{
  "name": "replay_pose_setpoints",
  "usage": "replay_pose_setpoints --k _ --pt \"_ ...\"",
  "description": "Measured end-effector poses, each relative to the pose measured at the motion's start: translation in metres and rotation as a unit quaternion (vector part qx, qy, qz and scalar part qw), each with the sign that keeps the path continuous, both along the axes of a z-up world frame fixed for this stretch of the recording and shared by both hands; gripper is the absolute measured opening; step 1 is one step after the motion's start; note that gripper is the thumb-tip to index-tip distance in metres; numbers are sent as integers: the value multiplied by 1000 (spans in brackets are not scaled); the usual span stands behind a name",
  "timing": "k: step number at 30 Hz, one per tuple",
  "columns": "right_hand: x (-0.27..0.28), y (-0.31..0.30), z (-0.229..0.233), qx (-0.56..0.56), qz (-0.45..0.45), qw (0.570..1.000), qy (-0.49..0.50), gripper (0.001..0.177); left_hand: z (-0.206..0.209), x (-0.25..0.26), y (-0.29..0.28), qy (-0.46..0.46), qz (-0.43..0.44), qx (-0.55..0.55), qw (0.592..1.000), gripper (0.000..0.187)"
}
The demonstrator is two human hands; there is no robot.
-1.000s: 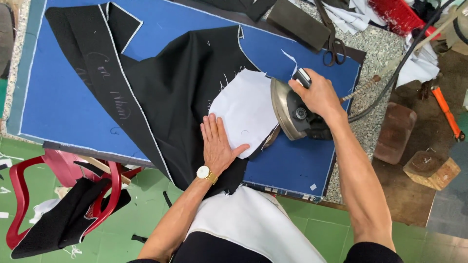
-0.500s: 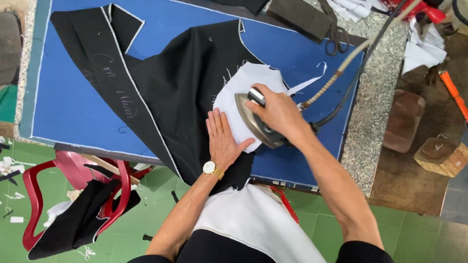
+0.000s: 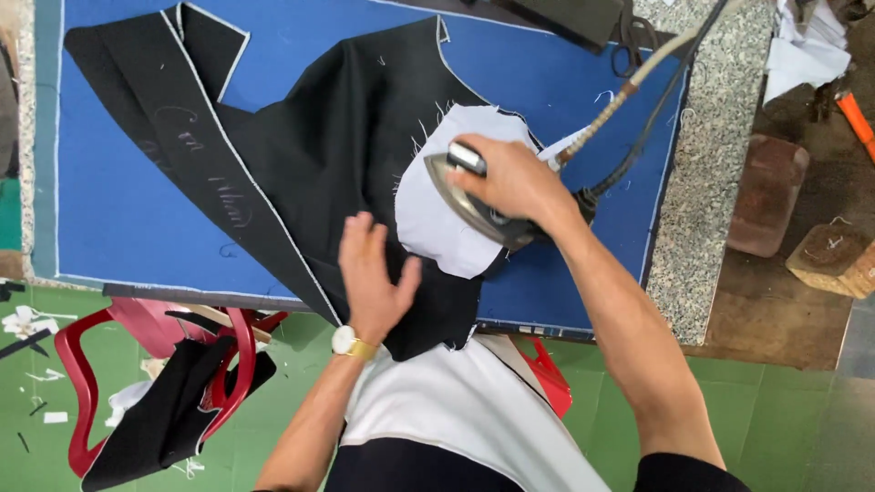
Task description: The person irons a black fabric piece on a blue work surface using a steam iron and a white pressing cloth. They repeatedly place the cloth over the fabric, press with the iron, and reposition the cloth to cover different areas.
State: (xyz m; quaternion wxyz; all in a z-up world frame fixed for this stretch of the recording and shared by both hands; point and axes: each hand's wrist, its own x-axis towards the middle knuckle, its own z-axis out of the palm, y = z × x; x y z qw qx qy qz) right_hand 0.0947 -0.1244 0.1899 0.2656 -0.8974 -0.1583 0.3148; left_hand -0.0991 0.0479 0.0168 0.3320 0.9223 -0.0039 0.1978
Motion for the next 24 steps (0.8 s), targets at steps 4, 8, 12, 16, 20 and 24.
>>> replay_pose_setpoints --k 4,8,12,16,20,24 --pt "-28 0 9 -8 8 999 51 52 9 20 51 -43 77 36 995 56" --pt "-47 -5 -8 -29 84 995 40 53 18 76 78 -66 98 45 992 48" --pt "-63 -5 -12 -33 158 986 30 51 8 164 76 -101 42 95 990 49" --pt "-75 -15 -35 -17 256 964 -70 47 -1 249 35 -105 -71 145 981 57" --pt "-83 -19 -62 6 270 954 -134 48 -6 323 -30 14 -162 250 954 63" --pt "-86 -16 -60 -36 265 957 -111 51 -29 411 -77 -18 -309 296 904 87"
